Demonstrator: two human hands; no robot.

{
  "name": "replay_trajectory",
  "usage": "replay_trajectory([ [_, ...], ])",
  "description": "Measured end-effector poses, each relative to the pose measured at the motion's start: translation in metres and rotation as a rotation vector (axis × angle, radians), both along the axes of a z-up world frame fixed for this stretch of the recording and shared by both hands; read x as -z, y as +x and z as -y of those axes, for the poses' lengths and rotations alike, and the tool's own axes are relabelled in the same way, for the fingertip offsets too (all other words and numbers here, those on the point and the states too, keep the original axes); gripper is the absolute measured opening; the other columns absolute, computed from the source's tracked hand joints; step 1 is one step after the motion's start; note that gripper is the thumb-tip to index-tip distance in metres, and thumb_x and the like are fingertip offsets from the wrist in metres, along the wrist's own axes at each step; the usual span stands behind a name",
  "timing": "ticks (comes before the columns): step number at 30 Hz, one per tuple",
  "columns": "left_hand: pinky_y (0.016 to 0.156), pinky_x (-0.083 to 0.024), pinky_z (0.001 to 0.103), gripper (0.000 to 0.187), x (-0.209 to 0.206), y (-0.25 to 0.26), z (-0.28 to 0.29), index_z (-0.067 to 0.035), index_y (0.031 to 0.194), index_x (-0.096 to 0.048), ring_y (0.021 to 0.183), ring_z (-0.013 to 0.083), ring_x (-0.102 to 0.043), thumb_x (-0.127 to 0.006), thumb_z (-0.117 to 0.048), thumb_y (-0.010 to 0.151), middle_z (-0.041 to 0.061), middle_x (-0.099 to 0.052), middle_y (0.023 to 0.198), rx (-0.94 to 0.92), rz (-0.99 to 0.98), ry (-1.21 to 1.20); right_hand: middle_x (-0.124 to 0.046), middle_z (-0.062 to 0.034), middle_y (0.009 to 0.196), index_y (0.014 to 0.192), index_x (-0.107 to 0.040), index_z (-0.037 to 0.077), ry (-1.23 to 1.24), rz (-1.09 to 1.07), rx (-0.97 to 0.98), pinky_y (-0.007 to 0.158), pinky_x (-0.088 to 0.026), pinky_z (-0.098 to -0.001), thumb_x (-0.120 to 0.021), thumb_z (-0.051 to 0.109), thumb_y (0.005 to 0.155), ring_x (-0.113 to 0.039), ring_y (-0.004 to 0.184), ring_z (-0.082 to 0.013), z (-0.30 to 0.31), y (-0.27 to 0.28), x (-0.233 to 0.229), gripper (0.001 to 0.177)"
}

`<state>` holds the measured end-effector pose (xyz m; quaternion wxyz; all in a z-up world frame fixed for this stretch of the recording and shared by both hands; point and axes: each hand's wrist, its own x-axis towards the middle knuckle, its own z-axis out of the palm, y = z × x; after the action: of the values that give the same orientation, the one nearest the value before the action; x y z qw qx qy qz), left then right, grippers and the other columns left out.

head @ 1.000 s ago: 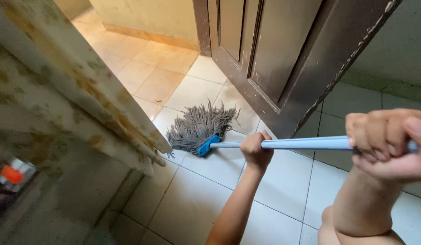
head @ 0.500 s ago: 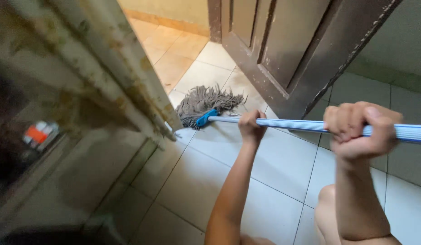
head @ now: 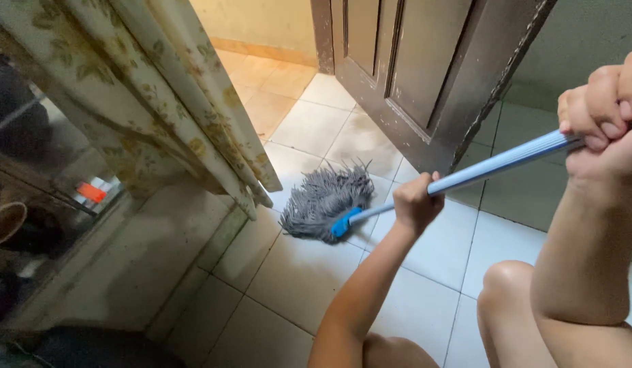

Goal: Mop the tiled floor using a mop and a bucket of water.

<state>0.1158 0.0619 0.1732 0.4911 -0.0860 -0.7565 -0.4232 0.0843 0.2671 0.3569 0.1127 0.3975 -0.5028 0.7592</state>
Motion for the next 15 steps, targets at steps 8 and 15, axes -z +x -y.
replay_trajectory([
  [8,0.054,-0.046,0.045,0.031,0.03,-0.028,0.033,-0.01,0.069,-0.047,0.055,0.0358,-0.058,-0.066,-0.013,0.094,0.013,-0.053,0.06,0.019,-0.017,-0.052,-0.029,-0.0002,0.054,0.07,-0.03,0.014,-0.063,0.02,0.32,0.053,-0.029,-0.0313,-0.037,0.028,0.122,-0.022,0.045,-0.0105,0.062,0.067,0.018,0.054],
  [15,0.061,-0.044,0.049,0.028,0.066,-0.058,0.063,-0.007,0.072,-0.049,0.065,0.0377,-0.058,-0.069,-0.014,0.089,0.014,-0.055,0.065,0.033,0.126,0.015,-0.026,0.004,0.049,0.065,-0.031,0.018,-0.126,-0.252,0.406,0.035,-0.03,-0.0281,-0.044,0.027,0.106,-0.024,0.032,-0.006,0.103,0.061,0.06,0.044],
])
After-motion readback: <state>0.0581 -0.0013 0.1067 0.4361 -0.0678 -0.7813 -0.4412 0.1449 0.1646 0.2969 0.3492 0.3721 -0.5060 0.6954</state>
